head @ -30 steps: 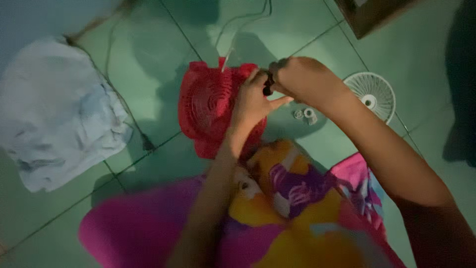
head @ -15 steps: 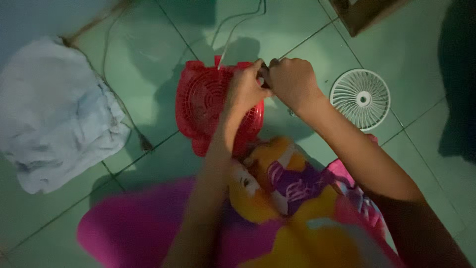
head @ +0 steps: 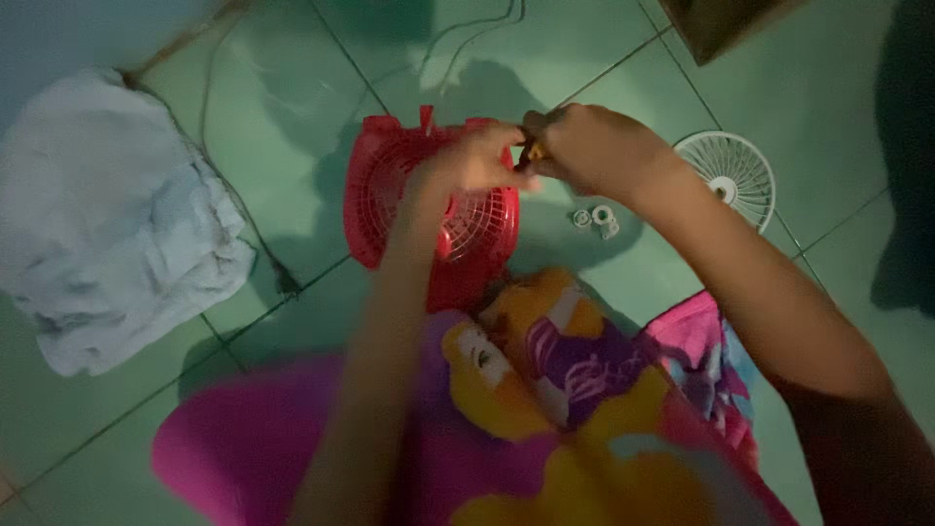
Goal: The person is repairing a small red electric fan. They manipulate the fan's power cord, then use a screwdriver to tighten screws on the fan's front grille.
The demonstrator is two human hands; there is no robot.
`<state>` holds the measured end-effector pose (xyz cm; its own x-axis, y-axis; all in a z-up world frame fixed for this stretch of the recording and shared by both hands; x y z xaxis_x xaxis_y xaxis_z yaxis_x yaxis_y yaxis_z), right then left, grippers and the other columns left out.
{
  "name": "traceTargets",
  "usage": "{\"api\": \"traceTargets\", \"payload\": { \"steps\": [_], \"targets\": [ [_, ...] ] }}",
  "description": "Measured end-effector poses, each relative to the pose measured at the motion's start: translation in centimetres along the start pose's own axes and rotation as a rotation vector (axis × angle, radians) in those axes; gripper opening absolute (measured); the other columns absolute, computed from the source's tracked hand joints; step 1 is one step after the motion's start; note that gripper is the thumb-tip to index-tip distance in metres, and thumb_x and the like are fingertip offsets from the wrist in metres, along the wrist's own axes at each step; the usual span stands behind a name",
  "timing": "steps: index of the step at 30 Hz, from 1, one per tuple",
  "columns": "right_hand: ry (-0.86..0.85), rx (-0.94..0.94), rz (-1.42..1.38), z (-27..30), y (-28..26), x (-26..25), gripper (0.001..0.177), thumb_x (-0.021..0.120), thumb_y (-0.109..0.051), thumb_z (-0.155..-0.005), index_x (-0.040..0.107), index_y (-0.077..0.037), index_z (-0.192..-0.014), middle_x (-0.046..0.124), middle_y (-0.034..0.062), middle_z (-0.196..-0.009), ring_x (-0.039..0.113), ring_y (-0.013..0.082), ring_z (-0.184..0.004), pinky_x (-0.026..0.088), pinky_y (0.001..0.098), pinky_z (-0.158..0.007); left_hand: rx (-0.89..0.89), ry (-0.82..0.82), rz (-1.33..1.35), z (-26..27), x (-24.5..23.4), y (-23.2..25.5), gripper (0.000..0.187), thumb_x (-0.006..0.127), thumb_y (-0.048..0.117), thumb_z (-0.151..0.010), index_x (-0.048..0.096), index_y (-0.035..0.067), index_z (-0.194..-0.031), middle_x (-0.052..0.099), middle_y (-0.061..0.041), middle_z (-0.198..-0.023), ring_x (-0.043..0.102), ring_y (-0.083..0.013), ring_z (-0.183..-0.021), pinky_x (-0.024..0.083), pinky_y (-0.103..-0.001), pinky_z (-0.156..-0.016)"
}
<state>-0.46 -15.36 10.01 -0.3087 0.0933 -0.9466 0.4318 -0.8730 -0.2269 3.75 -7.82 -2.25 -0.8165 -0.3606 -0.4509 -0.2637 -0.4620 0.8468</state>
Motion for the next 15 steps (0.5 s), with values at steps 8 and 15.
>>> {"api": "traceTargets", "payload": {
  "steps": [8,15],
  "targets": [
    [0.174,0.101,0.326,-0.6,0.4,1.9,0.044,0.065,-0.041,-0.103,0.072,0.000,-0.089,0.068,0.0134,-0.066,0.071,0.0260,-0.060,0.057,0.0357,-0.052,0.058,0.919,-0.014,5.0,0.5,3.8,0.054,0.091,0.035,-0.077,0.058,0.003,-0.104,0.070,-0.011,-0.093,0.072,-0.0229,-0.083,0.061,-0.038,-0.074],
    [-0.019,0.160,0.428,-1.1,-0.5,1.9,0.028,0.057,-0.039,-0.106,0.075,-0.019,-0.100,0.071,0.0060,-0.071,0.071,0.0245,-0.064,0.055,0.0364,-0.049,0.135,0.573,-0.025,3.4,-1.8,2.2,0.043,0.094,0.026,-0.072,0.063,0.008,-0.096,0.078,-0.005,-0.092,0.075,-0.0181,-0.089,0.060,-0.039,-0.082]
  ]
}}
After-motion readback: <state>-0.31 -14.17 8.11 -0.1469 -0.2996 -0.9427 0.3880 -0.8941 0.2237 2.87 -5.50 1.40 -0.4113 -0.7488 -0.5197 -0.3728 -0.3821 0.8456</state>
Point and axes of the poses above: each hand's wrist, its own z-axis away from the middle knuckle, its own x-axis out of the palm, y = z × x, the point moved 8 cm from there along -z, towards the middle knuckle
